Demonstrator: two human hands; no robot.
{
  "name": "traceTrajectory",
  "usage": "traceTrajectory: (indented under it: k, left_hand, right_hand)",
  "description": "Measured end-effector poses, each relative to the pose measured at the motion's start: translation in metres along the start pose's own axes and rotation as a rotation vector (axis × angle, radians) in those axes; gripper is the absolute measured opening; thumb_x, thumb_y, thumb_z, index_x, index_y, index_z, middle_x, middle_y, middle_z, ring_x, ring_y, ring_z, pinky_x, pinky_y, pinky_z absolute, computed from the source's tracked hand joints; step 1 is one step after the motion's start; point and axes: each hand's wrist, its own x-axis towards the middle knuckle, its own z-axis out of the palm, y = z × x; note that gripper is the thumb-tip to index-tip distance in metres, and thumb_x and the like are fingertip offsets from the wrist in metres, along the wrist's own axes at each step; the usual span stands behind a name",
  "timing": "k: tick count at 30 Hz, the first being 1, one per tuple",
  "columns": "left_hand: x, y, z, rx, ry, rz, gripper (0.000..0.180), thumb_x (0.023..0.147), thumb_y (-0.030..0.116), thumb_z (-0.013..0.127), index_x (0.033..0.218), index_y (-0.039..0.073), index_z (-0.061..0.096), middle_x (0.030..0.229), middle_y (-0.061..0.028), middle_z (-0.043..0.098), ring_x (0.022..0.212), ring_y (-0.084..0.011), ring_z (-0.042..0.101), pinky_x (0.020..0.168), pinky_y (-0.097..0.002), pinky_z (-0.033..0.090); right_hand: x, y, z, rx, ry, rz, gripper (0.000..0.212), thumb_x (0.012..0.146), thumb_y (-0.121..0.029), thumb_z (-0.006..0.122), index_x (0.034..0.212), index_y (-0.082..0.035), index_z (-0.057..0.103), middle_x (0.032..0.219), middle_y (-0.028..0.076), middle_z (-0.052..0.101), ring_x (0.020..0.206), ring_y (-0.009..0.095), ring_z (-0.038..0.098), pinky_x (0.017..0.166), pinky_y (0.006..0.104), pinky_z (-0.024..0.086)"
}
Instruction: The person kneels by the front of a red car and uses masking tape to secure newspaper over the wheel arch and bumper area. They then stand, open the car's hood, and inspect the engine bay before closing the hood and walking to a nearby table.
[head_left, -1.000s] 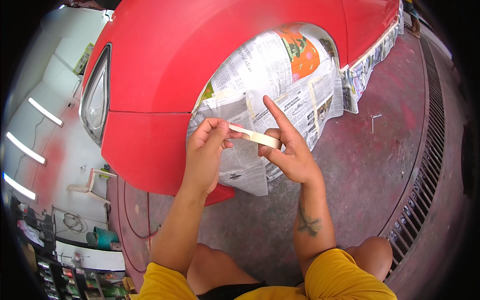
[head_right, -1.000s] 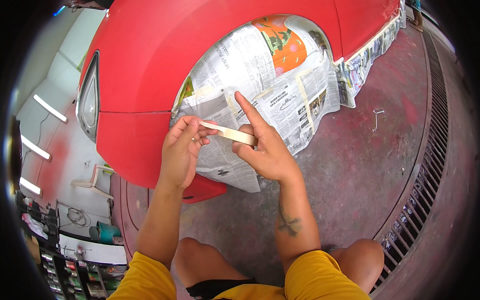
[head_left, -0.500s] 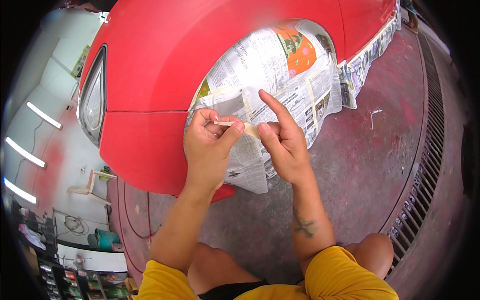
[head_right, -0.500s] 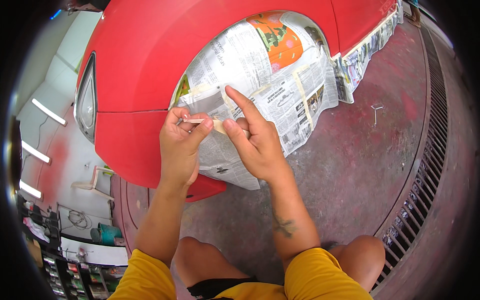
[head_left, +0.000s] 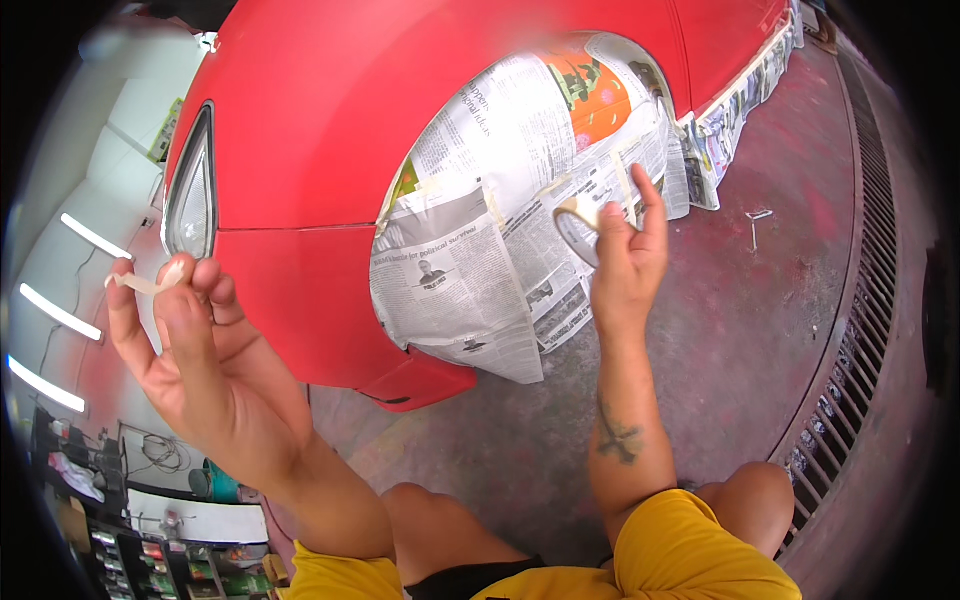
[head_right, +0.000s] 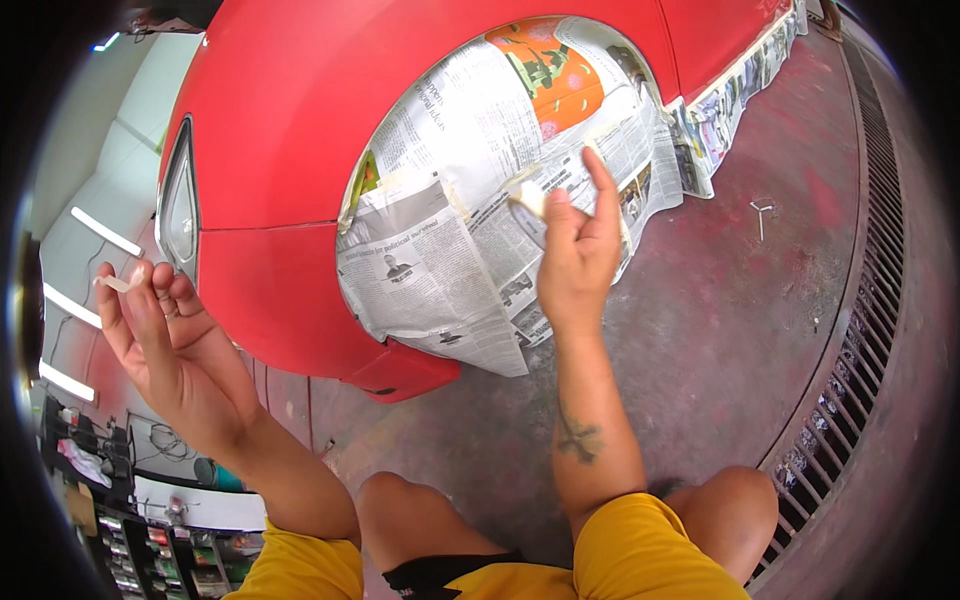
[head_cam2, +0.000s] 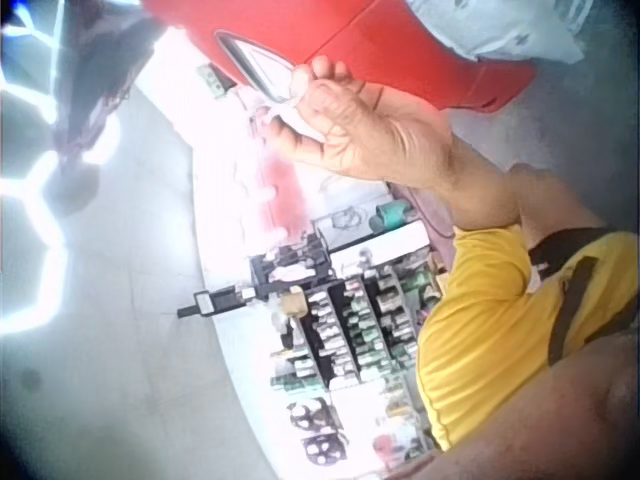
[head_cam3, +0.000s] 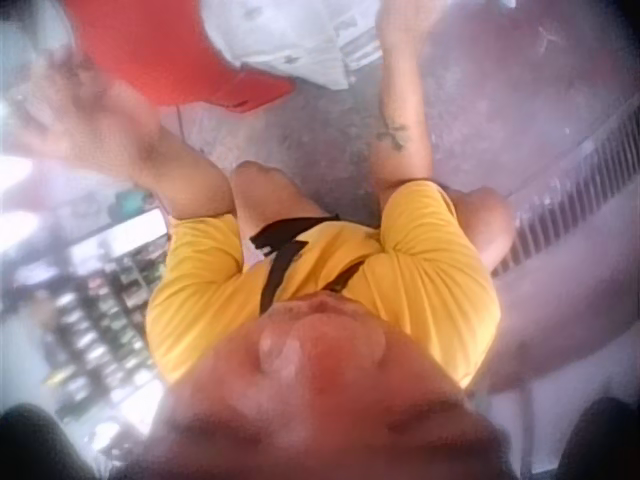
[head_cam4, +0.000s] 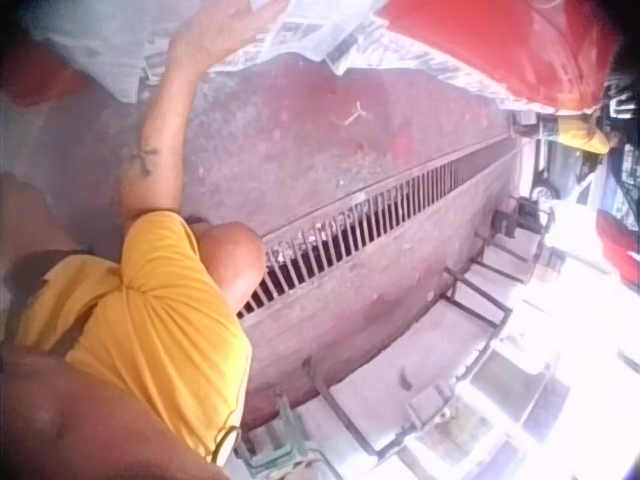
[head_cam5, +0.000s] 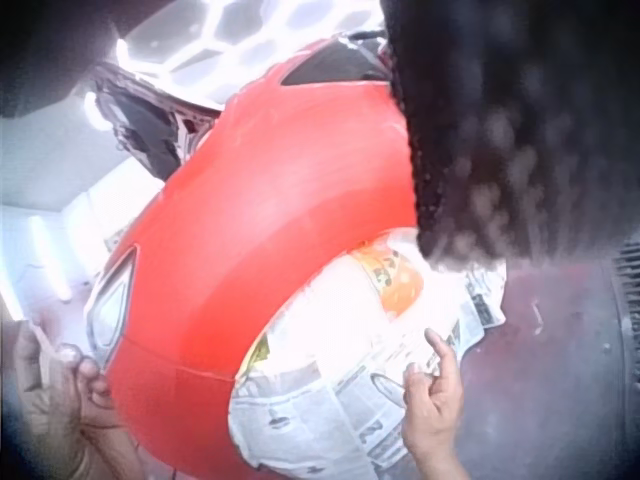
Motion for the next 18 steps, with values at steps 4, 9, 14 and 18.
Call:
traceTrajectory:
  k: [4,9,14,18]
  left_hand:
    - [-0.029,0.004,-0.012,0.034,-0.101,-0.149,0.043,0.11,0.017,0.063,0.145,-0.004,0.05,0.118,-0.0132,0.064,0.107,-0.0202,0.063,0.098,-0.0345,0.052]
    - [-0.044,-0.02,-0.065,-0.089,-0.027,-0.365,0.045,0.105,0.011,0.07,0.145,-0.004,0.054,0.112,-0.016,0.072,0.102,-0.023,0.07,0.088,-0.035,0.058]
    - [-0.05,-0.03,-0.043,0.025,0.066,-0.468,0.022,0.108,0.016,0.067,0.119,-0.002,0.068,0.09,-0.0059,0.068,0.079,-0.0144,0.063,0.076,-0.0282,0.053]
    - [-0.062,-0.029,-0.059,0.018,-0.086,-0.505,0.023,0.111,0.025,0.064,0.107,0.002,0.066,0.087,-0.003,0.06,0.08,-0.0137,0.058,0.072,-0.0266,0.048]
  right_hand:
    - [0.008,0.004,-0.005,0.178,0.143,0.086,0.042,0.108,-0.01,0.058,0.149,-0.001,0.052,0.076,-0.008,0.051,0.063,-0.001,0.038,0.057,0.0207,0.027]
    - [0.016,0.007,-0.016,0.231,0.26,0.159,0.031,0.109,-0.013,0.059,0.138,-0.004,0.061,0.081,-0.007,0.052,0.065,0.0,0.039,0.056,0.0213,0.028]
    - [0.018,0.013,-0.028,0.256,0.261,0.193,0.029,0.109,-0.016,0.059,0.135,-0.004,0.062,0.078,-0.009,0.046,0.063,0.001,0.035,0.055,0.0225,0.026]
    - [0.018,0.012,-0.028,0.285,0.263,0.191,0.029,0.109,-0.017,0.06,0.134,-0.002,0.062,0.077,-0.008,0.047,0.061,0.002,0.035,0.055,0.0231,0.027]
